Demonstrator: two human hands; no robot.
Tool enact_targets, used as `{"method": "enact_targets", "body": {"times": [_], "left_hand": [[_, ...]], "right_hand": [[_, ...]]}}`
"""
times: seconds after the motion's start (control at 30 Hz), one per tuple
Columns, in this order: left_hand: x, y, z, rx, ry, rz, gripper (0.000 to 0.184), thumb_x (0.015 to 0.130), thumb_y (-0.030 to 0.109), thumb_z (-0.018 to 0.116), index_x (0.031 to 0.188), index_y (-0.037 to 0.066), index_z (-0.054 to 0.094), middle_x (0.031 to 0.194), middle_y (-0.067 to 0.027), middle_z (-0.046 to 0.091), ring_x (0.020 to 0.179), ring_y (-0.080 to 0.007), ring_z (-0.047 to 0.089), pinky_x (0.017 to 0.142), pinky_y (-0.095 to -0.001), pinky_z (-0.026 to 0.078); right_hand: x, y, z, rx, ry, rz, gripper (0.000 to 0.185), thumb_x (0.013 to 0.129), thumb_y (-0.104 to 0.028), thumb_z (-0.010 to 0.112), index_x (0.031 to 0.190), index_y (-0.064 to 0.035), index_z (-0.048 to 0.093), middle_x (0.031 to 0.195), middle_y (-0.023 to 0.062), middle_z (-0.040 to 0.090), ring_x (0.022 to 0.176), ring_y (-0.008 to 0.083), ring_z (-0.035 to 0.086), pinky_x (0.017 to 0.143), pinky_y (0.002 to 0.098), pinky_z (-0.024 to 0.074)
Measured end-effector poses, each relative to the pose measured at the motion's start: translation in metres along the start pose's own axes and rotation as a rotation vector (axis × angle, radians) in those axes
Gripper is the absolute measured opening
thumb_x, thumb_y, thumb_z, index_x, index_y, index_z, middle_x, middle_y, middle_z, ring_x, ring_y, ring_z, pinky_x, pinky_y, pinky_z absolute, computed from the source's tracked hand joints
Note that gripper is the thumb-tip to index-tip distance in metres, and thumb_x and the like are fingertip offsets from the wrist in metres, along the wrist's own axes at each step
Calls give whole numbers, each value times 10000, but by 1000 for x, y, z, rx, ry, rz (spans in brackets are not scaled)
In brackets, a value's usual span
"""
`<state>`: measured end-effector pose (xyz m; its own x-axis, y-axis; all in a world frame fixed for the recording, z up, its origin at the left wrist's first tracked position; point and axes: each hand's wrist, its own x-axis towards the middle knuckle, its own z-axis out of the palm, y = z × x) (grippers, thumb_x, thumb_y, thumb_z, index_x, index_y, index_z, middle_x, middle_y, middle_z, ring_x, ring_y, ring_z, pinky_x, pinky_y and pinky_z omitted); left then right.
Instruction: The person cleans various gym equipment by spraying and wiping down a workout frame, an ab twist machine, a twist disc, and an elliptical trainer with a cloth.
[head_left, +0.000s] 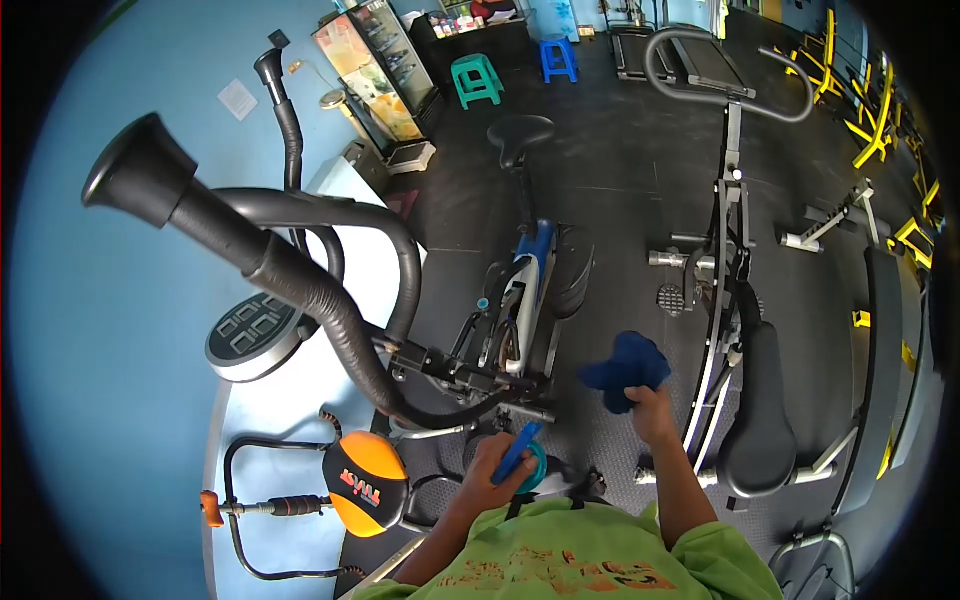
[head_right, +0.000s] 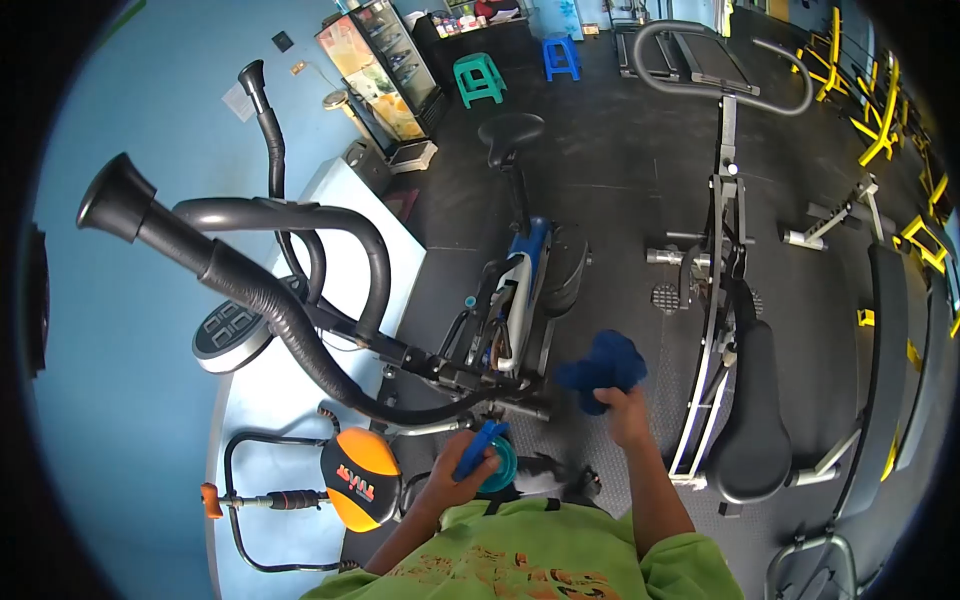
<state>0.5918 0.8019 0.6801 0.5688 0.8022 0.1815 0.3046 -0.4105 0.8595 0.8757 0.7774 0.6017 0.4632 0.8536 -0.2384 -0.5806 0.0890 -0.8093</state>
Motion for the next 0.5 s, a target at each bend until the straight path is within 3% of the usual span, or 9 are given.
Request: {"method": "enact_targets", "body": {"times": [0.07,0.1,0.17,0.3,0.37,0.5], "left_hand": [[14,-1,0,-10,40,8,171,856,152,714,944,50,609,887,-77,598,858,-275,567,821,-405,405],[19,-3,0,-2,60,-6,176,853,149,716,951,50,610,893,-81,598,862,-276,565,823,-404,407],[29,-12,1,0,91,-32,181,851,147,719,958,49,611,899,-86,598,866,-278,563,826,-404,409],[52,-39,25,-87,214,-76,164,842,125,715,936,53,602,903,-91,592,899,-283,550,817,-408,419],[73,-46,36,-104,382,-73,145,838,106,706,915,55,595,887,-89,587,866,-287,550,803,-415,426],[127,-60,44,-137,425,-106,139,837,94,697,921,48,596,886,-92,587,854,-294,548,796,-421,428]], "right_hand": [[29,8,11,126,-278,57,695,708,-6,603,1385,-29,447,1242,61,583,1153,202,554,978,334,429],[42,9,20,124,-289,57,695,708,-6,603,1385,-29,447,1242,61,583,1153,202,554,978,334,429],[68,11,40,121,-587,81,696,691,42,555,1375,-32,454,1268,67,567,1194,200,526,999,338,419],[102,-7,81,-3,-670,45,719,647,72,564,1353,-25,470,1249,88,591,1144,211,572,975,344,443],[117,-27,93,-52,-697,-15,737,647,96,574,1365,-24,461,1281,101,582,1194,220,556,1019,356,428],[161,-76,105,-221,-735,-133,707,697,60,633,1375,-17,446,1313,111,568,1229,227,539,1040,372,425]]}}
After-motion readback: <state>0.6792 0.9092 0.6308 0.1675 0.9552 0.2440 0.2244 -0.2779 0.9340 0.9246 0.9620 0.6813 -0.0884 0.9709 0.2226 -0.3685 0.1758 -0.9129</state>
